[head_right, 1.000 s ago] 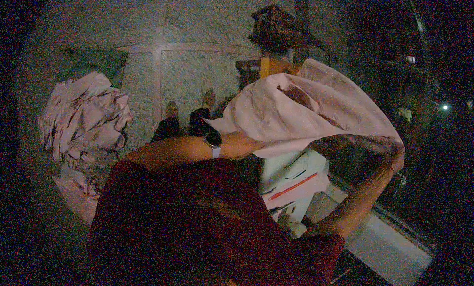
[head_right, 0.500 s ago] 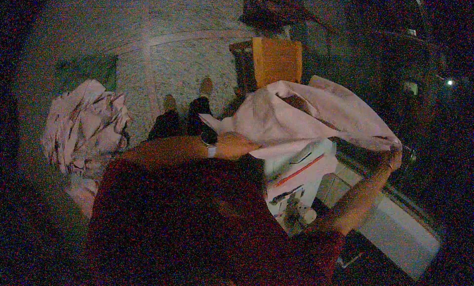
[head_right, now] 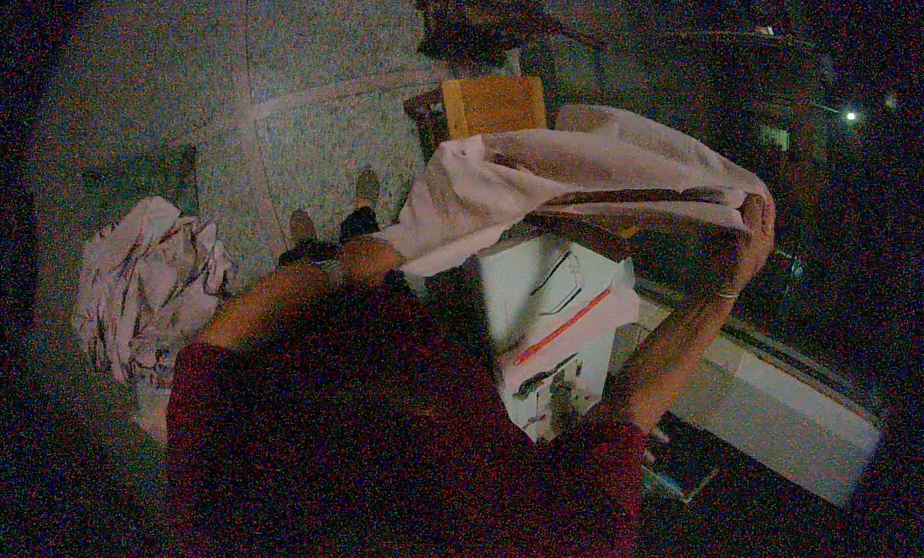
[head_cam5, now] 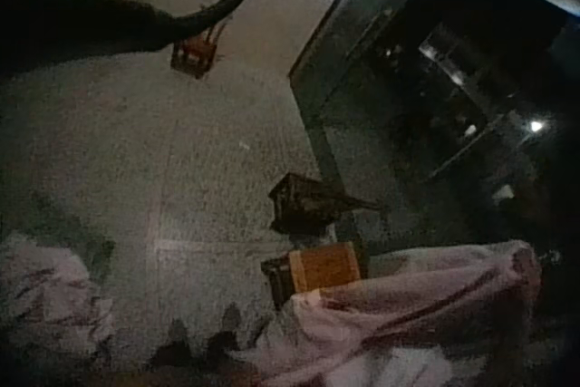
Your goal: The person picks up, unfolds, and separates pink garment pieces by hand in a sewing work area.
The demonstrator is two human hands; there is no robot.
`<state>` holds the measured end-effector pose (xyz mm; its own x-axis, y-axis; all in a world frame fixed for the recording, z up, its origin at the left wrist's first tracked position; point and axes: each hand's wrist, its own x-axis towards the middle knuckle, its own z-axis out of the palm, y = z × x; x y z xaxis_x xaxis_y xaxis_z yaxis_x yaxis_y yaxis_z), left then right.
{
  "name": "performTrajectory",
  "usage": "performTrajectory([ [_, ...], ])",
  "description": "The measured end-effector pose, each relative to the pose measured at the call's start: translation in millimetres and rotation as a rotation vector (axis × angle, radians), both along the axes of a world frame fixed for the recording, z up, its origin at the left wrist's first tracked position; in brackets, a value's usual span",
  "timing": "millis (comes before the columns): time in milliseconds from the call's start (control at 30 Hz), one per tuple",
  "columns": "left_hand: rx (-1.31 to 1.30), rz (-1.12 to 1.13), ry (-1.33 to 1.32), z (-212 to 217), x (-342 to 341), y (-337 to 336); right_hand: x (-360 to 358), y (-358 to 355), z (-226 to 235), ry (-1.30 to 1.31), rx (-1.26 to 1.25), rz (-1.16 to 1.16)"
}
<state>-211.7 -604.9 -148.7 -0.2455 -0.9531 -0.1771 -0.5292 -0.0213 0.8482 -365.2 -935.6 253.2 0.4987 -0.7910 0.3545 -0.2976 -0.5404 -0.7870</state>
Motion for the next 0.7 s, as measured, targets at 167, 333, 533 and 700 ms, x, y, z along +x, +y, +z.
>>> performTrajectory([
  [167, -0.388, 0.458, 0.149, 13, 10, -8, 22, 33, -6, -0.223, 0.047, 0.110],
  [333, -0.707, 0.629, 0.133, 114, 43, -36, -2, 31, 1, -0.168, 0.103, 0.303],
  [533, -0.528, 0.644, -0.014, 116, 61, -40, 10, 53, -19, -0.114, 0.099, 0.269],
  [700, -0.575, 0.450, 0.022, 93, 39, -21, 32, 72, -40, -0.176, 0.206, 0.199],
])
